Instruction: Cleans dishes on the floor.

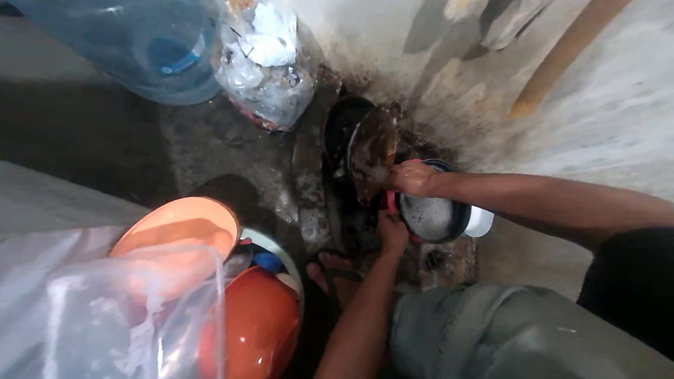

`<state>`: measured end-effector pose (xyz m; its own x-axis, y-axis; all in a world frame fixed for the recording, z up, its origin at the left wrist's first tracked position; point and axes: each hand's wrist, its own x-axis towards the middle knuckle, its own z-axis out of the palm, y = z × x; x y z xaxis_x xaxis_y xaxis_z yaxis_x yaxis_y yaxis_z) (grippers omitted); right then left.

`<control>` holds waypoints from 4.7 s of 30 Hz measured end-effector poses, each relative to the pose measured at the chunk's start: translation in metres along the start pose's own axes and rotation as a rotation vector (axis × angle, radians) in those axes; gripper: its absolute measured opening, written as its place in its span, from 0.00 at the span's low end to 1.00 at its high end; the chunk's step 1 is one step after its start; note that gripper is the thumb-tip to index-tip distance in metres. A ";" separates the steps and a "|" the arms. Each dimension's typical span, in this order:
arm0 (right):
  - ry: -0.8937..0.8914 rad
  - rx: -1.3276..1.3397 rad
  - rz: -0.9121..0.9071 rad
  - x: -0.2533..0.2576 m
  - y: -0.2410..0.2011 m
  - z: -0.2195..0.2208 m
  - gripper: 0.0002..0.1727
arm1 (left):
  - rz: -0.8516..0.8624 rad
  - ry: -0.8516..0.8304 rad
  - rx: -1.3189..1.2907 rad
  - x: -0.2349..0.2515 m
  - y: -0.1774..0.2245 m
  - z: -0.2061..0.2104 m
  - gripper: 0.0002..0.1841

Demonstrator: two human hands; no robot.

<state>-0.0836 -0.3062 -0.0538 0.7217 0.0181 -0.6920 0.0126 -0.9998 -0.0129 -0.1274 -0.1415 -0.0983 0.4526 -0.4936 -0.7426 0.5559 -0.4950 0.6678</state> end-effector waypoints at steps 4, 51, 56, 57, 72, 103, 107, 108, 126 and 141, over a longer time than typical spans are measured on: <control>0.048 -0.041 -0.040 -0.009 0.008 -0.003 0.09 | 0.010 0.026 0.043 -0.001 0.010 0.003 0.18; 0.225 1.006 1.078 -0.131 0.042 0.155 0.28 | 0.298 -0.124 0.957 -0.009 0.082 0.008 0.24; 0.257 0.987 1.110 -0.132 0.037 0.155 0.29 | 0.274 -0.141 0.902 -0.004 0.081 0.002 0.24; 0.257 0.977 1.123 -0.131 0.035 0.152 0.28 | 0.260 -0.135 0.904 -0.004 0.081 0.000 0.24; 0.304 1.047 1.095 -0.140 0.040 0.136 0.31 | 0.301 -0.196 0.592 0.000 0.073 -0.013 0.18; 0.032 0.558 1.127 -0.253 0.046 0.057 0.22 | 0.108 -0.510 0.504 -0.061 0.043 0.013 0.27; -0.014 0.573 1.172 -0.257 0.043 0.047 0.22 | 0.091 -0.546 0.493 -0.053 0.040 0.019 0.29; -0.018 0.576 1.176 -0.257 0.043 0.046 0.22 | 0.083 -0.559 0.495 -0.051 0.040 0.020 0.29; -0.074 0.424 1.124 -0.221 0.059 0.006 0.13 | -0.073 -0.538 0.146 -0.018 0.013 0.029 0.39; 0.049 0.230 1.145 -0.212 0.044 -0.033 0.19 | 0.101 -0.107 0.276 -0.017 -0.021 -0.007 0.33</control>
<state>-0.2132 -0.3543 0.1162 0.2564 -0.8987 -0.3559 -0.7843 -0.4087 0.4668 -0.1419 -0.1175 -0.1004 0.4117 -0.6156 -0.6720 0.2946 -0.6079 0.7374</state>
